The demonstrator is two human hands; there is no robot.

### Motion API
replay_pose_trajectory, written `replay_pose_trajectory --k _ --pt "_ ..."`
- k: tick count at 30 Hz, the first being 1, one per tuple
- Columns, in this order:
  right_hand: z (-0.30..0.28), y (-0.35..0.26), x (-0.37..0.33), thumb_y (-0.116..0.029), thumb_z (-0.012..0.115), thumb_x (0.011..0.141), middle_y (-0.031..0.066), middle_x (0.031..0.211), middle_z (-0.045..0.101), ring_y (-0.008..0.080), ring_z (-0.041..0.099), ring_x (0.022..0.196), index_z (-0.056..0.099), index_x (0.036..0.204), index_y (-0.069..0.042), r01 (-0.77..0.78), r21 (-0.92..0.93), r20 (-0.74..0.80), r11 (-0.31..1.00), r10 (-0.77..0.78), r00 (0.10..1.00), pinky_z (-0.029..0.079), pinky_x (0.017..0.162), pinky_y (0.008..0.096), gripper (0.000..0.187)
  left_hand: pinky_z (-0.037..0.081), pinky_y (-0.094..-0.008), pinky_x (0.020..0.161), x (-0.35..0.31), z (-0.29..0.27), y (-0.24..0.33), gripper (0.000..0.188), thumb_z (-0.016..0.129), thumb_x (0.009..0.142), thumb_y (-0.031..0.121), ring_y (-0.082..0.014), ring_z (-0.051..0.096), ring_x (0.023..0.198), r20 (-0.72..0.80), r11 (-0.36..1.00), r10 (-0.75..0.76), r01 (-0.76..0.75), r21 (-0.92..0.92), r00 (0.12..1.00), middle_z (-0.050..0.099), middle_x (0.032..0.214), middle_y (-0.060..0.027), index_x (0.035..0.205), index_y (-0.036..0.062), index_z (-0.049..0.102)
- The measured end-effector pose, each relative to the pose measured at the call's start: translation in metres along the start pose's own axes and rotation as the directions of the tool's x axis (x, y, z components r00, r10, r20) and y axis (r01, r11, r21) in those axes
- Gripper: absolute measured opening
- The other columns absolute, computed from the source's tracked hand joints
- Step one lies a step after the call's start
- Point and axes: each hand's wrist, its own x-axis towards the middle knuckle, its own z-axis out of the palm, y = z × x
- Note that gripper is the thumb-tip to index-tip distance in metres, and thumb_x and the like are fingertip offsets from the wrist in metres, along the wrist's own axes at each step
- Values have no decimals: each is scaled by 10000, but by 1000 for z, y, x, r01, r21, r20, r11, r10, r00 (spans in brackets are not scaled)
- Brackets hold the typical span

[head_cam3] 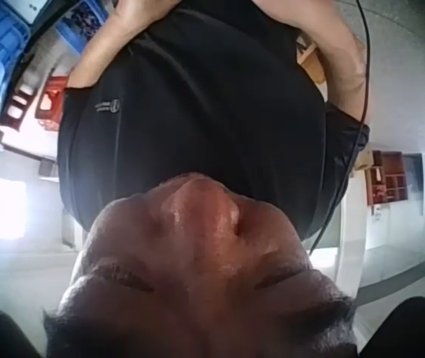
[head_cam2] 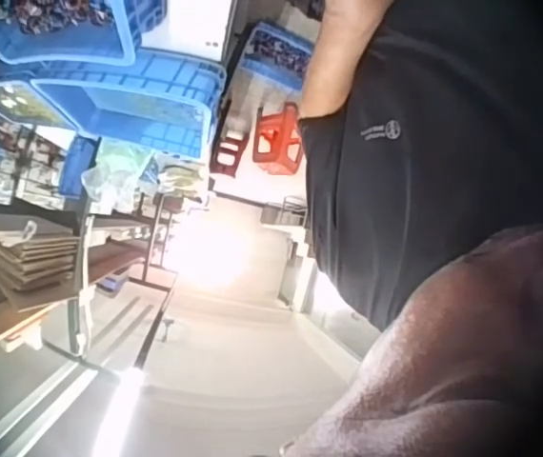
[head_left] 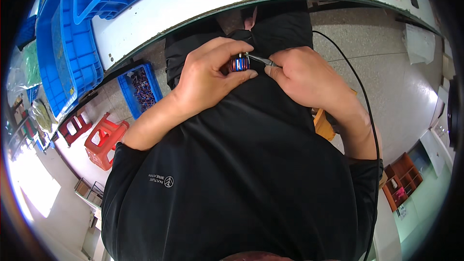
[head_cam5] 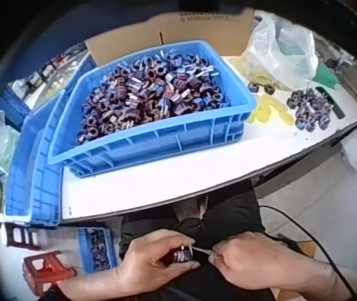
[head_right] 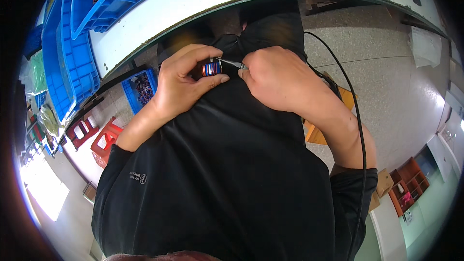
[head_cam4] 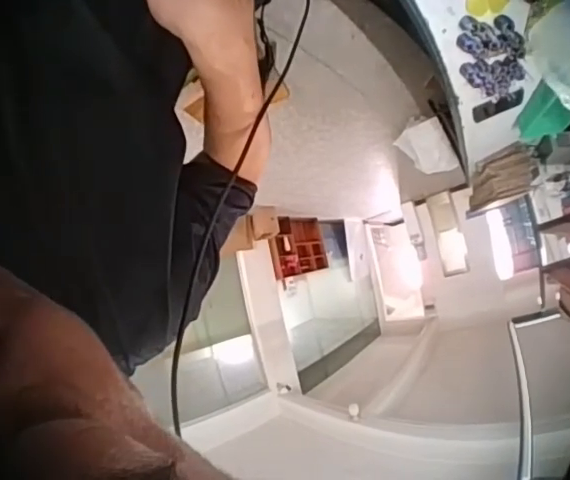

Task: Assembling small electronic components by inserting plastic parts into metallic rings using needle-nose pliers.

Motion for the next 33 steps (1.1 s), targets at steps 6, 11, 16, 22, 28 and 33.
replay_pose_trajectory --k 6,11,16,22,28,33 --pt "-1 0 -1 -170 563 964 294 869 714 525 640 785 692 852 93 15 15 48 1000 -16 999 523 754 532 313 477 -268 637 -1 1 -8 379 865 792 2 -172 589 725 0 988 149 -149 45 989 712 1055 -88 1152 2 743" --pt "1 -1 -4 -181 562 961 294 852 707 523 635 770 688 852 99 -56 71 69 996 51 996 522 745 530 325 459 -255 619 0 2 -9 384 860 796 -7 -143 556 684 -3 977 206 -206 57 978 700 1017 -73 1161 6 742" --pt "3 1 -9 -203 618 968 248 783 686 453 594 675 680 844 80 -63 89 63 994 58 996 500 682 486 316 442 -250 604 -4 -2 -8 384 854 801 -20 -123 527 659 75 997 0 6 -71 997 684 972 -55 1167 9 740" --pt "4 0 -10 -206 619 970 245 764 682 447 589 660 681 844 80 -96 92 74 991 90 993 502 675 484 319 433 -254 599 -2 -1 -5 380 846 807 -34 -122 517 656 82 999 30 -26 -41 996 668 919 -41 1168 15 740" --pt "8 0 -15 -203 619 970 241 755 679 441 589 653 683 843 78 -109 89 57 990 104 993 502 673 485 315 432 -250 598 -4 -1 -6 362 841 810 -44 -118 517 655 88 996 46 -39 -76 995 669 914 -37 1154 12 741" --pt "7 2 -15 -199 616 971 238 773 684 429 599 665 691 875 69 -105 83 52 991 101 993 502 679 479 295 446 -232 588 -2 0 -6 331 824 826 -60 -102 561 653 112 990 -39 54 -132 993 688 942 -41 1139 2 738"
